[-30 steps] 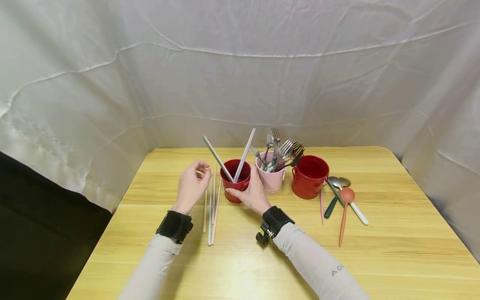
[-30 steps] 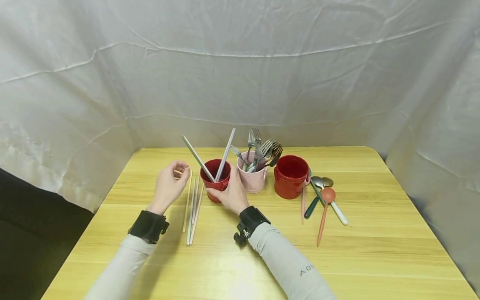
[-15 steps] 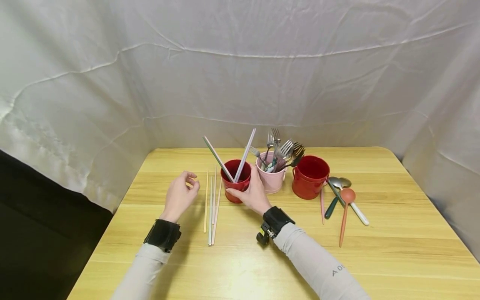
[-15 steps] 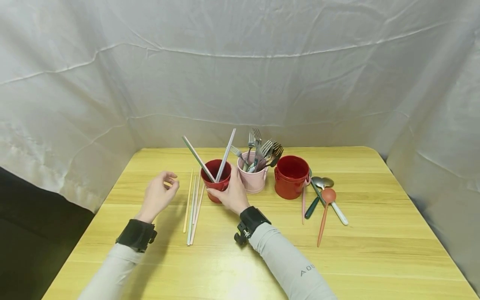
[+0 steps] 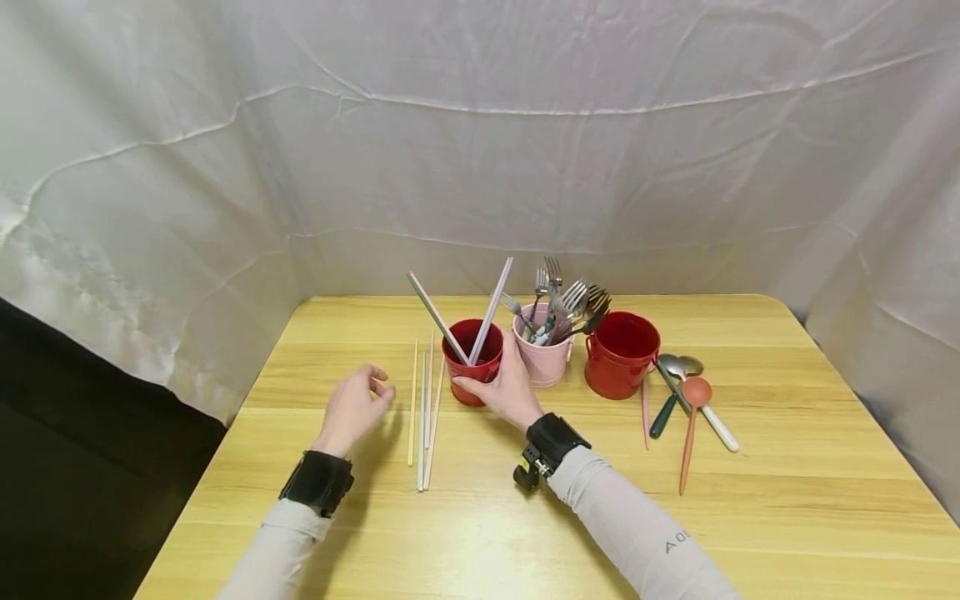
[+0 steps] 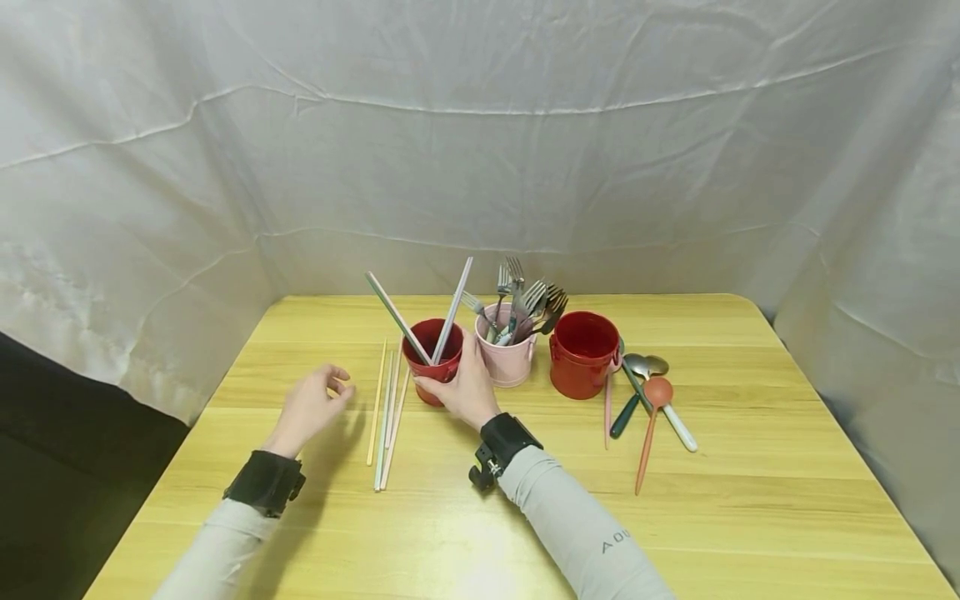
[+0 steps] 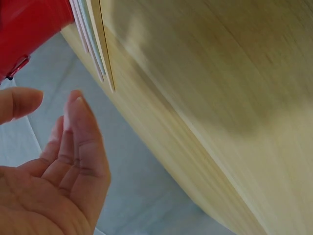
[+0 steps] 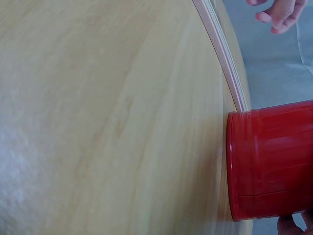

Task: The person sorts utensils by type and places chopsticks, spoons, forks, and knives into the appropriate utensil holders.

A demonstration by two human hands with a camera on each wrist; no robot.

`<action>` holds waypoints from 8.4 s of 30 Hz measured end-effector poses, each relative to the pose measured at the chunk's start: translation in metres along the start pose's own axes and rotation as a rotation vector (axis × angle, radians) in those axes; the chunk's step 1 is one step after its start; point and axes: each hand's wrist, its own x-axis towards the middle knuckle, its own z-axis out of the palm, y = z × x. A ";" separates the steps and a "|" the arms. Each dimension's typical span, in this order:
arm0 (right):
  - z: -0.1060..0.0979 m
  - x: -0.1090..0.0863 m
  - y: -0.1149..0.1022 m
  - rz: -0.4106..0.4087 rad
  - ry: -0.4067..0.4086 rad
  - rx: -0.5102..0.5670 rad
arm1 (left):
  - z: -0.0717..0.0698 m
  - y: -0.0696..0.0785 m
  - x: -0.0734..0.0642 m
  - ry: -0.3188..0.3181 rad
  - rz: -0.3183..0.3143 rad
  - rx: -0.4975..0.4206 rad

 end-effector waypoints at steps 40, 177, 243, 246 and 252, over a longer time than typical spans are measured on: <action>-0.001 0.000 0.000 -0.012 -0.003 0.003 | 0.034 0.022 0.019 -0.262 -0.117 0.155; 0.001 0.000 0.003 -0.024 0.004 -0.001 | 0.000 0.104 0.041 0.482 0.411 -0.549; 0.001 -0.001 0.004 0.014 0.002 -0.011 | 0.020 0.027 0.025 -0.159 -0.056 0.008; 0.001 -0.001 0.003 0.024 -0.002 -0.015 | 0.023 0.027 0.022 -0.228 -0.093 0.041; 0.001 -0.003 0.002 0.023 0.000 -0.019 | 0.032 0.027 0.019 -0.249 -0.077 0.084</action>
